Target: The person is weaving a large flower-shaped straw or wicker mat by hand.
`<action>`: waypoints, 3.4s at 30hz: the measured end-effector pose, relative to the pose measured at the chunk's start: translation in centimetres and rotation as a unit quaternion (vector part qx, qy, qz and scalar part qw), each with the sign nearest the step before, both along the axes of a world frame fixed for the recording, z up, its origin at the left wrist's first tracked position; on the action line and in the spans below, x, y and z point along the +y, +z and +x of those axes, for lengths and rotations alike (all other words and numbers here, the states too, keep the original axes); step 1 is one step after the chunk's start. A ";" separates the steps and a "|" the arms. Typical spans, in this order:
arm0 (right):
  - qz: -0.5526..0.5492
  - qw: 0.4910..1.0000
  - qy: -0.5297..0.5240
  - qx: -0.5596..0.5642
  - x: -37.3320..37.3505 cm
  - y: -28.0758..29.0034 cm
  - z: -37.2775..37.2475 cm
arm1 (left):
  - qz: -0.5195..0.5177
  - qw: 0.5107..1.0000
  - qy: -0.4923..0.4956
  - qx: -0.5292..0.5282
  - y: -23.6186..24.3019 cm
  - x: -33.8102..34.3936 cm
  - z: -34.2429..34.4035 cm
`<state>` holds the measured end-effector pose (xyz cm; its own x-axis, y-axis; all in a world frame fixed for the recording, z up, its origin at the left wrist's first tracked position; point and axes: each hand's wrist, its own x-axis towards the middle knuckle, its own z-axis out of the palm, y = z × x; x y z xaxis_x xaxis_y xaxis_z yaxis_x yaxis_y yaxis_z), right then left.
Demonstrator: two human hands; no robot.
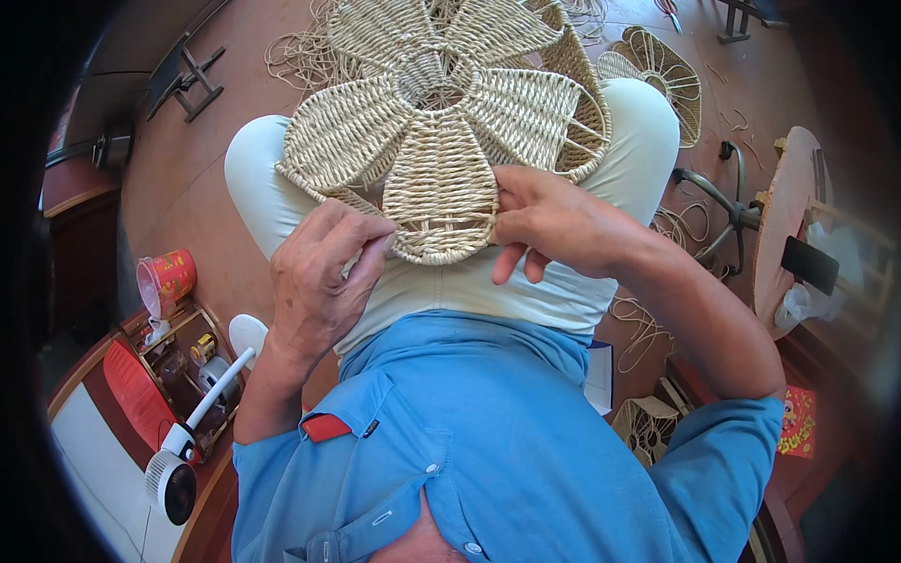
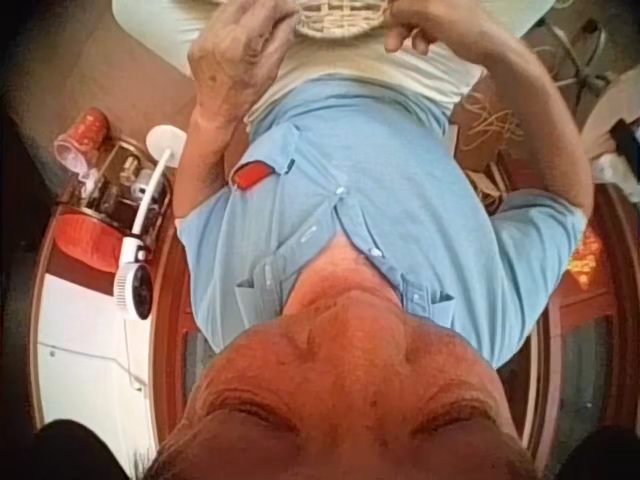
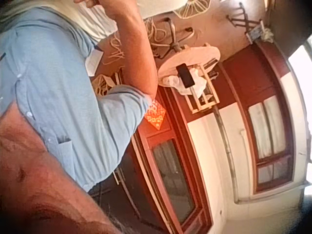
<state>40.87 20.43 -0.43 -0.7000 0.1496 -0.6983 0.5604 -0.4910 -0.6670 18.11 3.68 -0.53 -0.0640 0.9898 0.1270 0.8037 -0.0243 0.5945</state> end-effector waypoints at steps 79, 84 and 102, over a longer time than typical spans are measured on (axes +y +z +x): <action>0.227 0.857 -0.459 0.064 4.9 -5.5 22.4 | 0.217 0.840 0.365 -0.336 -1.1 -6.2 -32.6; 0.188 0.856 -0.481 0.008 5.3 -6.6 23.9 | -0.161 0.922 0.215 -0.279 1.1 -3.1 -19.2; 0.139 0.731 -0.665 -0.059 7.1 -10.7 43.7 | 0.034 0.993 -0.078 -0.085 -2.2 2.9 4.8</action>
